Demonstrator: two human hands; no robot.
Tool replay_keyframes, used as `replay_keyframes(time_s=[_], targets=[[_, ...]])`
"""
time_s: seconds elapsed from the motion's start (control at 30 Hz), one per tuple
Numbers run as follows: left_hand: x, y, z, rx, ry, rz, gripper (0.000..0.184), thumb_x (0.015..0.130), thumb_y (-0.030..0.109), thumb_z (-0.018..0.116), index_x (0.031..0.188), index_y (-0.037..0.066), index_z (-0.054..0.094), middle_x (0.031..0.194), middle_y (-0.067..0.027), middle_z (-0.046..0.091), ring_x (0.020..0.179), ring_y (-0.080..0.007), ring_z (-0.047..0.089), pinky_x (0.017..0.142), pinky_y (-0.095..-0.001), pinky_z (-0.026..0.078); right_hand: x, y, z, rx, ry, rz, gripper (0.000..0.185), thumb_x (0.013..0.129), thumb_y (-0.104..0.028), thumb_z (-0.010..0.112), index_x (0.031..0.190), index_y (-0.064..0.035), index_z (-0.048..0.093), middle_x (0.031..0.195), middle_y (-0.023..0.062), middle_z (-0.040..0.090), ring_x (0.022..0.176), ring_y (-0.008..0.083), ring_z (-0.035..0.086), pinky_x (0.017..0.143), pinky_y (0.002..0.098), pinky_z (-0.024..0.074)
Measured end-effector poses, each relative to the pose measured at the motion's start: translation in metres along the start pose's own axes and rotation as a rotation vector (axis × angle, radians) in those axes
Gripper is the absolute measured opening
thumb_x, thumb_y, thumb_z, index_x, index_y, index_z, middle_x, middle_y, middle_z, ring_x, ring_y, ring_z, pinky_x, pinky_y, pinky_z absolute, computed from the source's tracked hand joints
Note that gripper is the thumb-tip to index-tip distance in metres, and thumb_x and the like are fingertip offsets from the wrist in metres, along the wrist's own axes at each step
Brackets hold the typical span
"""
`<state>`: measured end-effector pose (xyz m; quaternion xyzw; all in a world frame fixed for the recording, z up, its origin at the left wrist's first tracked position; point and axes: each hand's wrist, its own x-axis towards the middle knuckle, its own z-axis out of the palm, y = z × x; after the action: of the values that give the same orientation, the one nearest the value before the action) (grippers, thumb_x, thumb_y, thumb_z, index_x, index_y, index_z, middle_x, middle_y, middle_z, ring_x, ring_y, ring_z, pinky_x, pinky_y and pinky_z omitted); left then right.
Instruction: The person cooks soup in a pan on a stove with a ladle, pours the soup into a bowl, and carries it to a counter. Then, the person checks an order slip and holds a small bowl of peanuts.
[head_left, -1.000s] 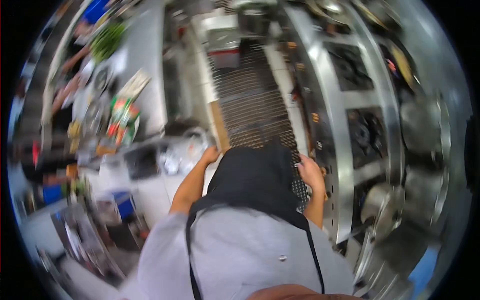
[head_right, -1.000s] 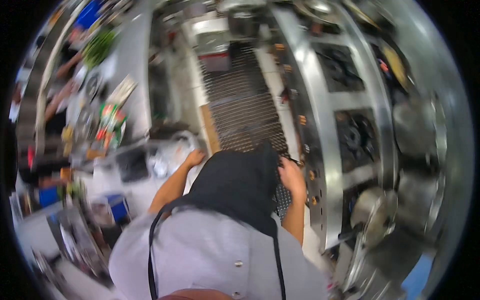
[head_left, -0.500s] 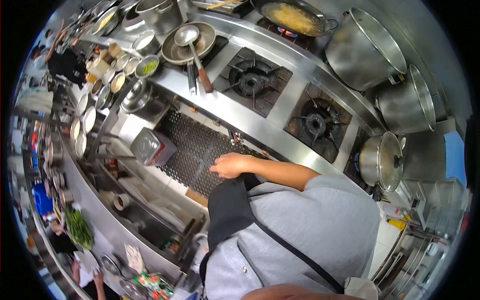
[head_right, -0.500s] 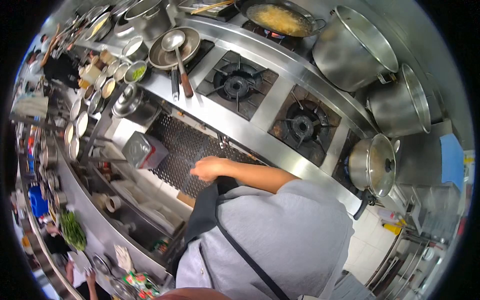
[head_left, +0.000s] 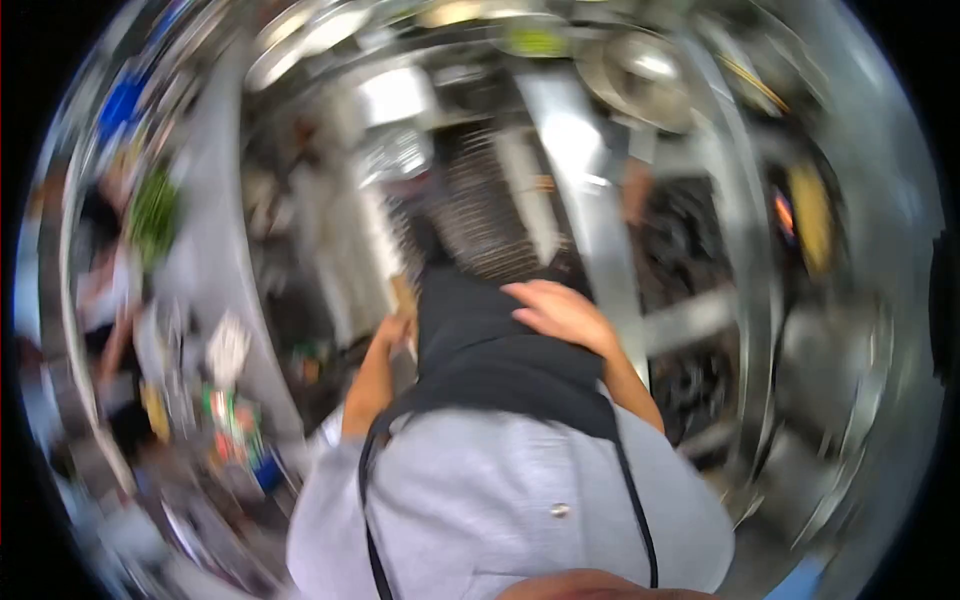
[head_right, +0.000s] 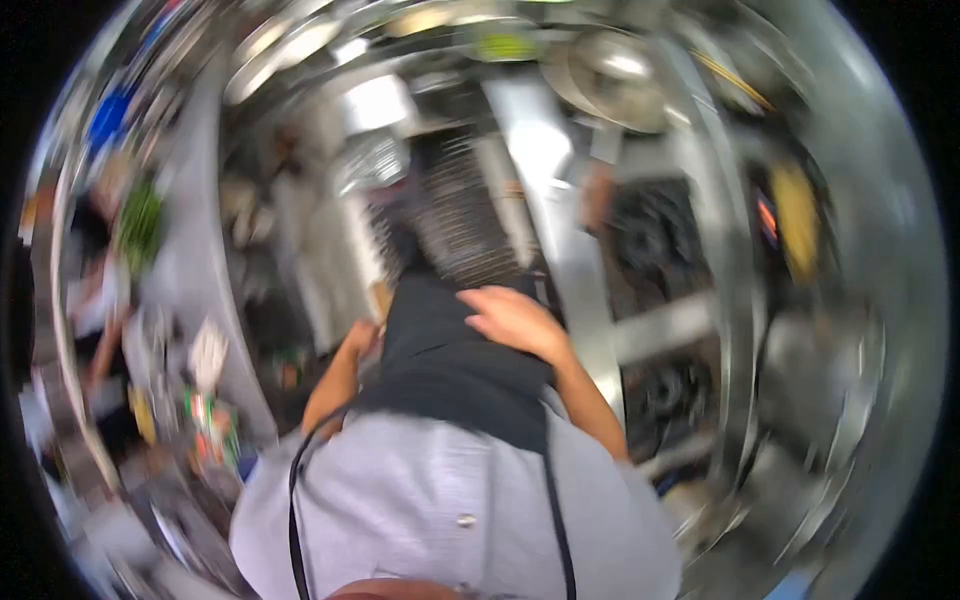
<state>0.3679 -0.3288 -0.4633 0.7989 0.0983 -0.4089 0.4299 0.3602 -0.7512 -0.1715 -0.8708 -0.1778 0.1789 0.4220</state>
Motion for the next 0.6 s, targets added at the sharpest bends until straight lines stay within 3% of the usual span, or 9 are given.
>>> replay_keyframes(time_s=[0.07,0.1,0.13,0.27,0.4,0.47,0.5,0.57,0.6], targets=[[0.019,0.006,-0.025,-0.015,0.114,-0.123,0.022,0.088,0.02,0.052,0.078,0.002,0.06,0.069,-0.011,0.062,0.054,-0.0207,0.058,0.048,-0.0373,0.046,0.01,-0.009,-0.006,0.049,0.01,0.117,0.042,0.088,-0.016,0.06,0.127,-0.0051,0.052,0.097,0.015,0.06,0.091,0.0304,0.059,0.082,0.036,0.0466],[0.037,0.004,-0.045,0.021,0.124,-0.144,0.019,0.089,0.02,0.052,0.085,0.002,0.06,0.071,-0.0103,0.062,0.055,-0.0193,0.058,0.048,-0.0356,0.045,0.019,-0.004,-0.007,0.093,-0.018,0.171,0.042,0.086,-0.015,0.062,0.125,-0.0045,0.054,0.096,0.0154,0.06,0.09,0.0329,0.058,0.08,0.038,0.046],[0.072,-0.026,-0.057,-0.338,0.151,-0.202,0.023,0.09,0.024,0.054,0.099,0.003,0.059,0.07,-0.009,0.062,0.057,-0.0188,0.059,0.048,-0.0336,0.046,0.027,0.001,-0.003,0.097,-0.026,0.224,0.041,0.086,-0.013,0.062,0.125,-0.0041,0.055,0.09,0.0149,0.059,0.084,0.0319,0.058,0.078,0.0377,0.0461],[0.076,0.033,-0.137,-0.607,0.365,-0.253,0.037,0.094,0.03,0.052,0.121,0.004,0.052,0.082,-0.0081,0.063,0.071,-0.0208,0.063,0.057,-0.0342,0.05,0.075,-0.001,-0.005,0.093,-0.058,0.33,0.04,0.086,-0.012,0.062,0.124,-0.0028,0.055,0.086,0.0159,0.059,0.081,0.0323,0.059,0.075,0.0386,0.0464],[0.123,0.023,-0.225,-0.831,0.475,-0.305,0.042,0.096,0.036,0.05,0.122,0.004,0.052,0.088,-0.0101,0.062,0.073,-0.0221,0.063,0.062,-0.0361,0.051,0.146,-0.016,-0.01,0.035,-0.124,0.403,0.038,0.086,-0.012,0.061,0.123,-0.0025,0.056,0.086,0.016,0.059,0.082,0.0326,0.06,0.075,0.0394,0.0463],[0.152,0.019,-0.263,-1.165,0.673,-0.293,0.046,0.097,0.041,0.048,0.124,0.004,0.051,0.087,-0.0118,0.062,0.074,-0.0234,0.064,0.063,-0.04,0.052,0.183,-0.023,-0.014,0.007,-0.204,0.456,0.039,0.087,-0.013,0.061,0.124,-0.0029,0.055,0.088,0.0157,0.06,0.085,0.0327,0.06,0.077,0.0403,0.0457],[0.166,0.013,-0.277,-1.177,0.661,-0.305,0.046,0.097,0.041,0.048,0.124,0.004,0.051,0.087,-0.0118,0.062,0.074,-0.0234,0.064,0.063,-0.04,0.052,0.203,-0.029,-0.017,-0.061,-0.274,0.463,0.04,0.087,-0.014,0.061,0.125,-0.0034,0.054,0.091,0.016,0.06,0.088,0.0334,0.059,0.079,0.0411,0.0457],[0.203,0.004,-0.312,-1.47,0.891,-0.26,0.039,0.097,0.031,0.048,0.123,0.003,0.049,0.086,-0.0109,0.06,0.072,-0.0198,0.06,0.064,-0.035,0.054,0.24,-0.04,-0.017,-0.145,-0.339,0.489,0.04,0.087,-0.015,0.061,0.125,-0.0038,0.054,0.093,0.0163,0.06,0.09,0.034,0.059,0.08,0.0418,0.0456],[0.227,-0.008,-0.325,-1.551,0.926,-0.234,0.04,0.095,0.031,0.048,0.126,0.004,0.048,0.097,-0.0093,0.057,0.083,-0.0196,0.057,0.071,-0.0346,0.051,0.254,-0.043,-0.016,-0.211,-0.338,0.432,0.04,0.087,-0.015,0.061,0.125,-0.0042,0.054,0.096,0.017,0.06,0.093,0.0348,0.058,0.082,0.0424,0.0458]])
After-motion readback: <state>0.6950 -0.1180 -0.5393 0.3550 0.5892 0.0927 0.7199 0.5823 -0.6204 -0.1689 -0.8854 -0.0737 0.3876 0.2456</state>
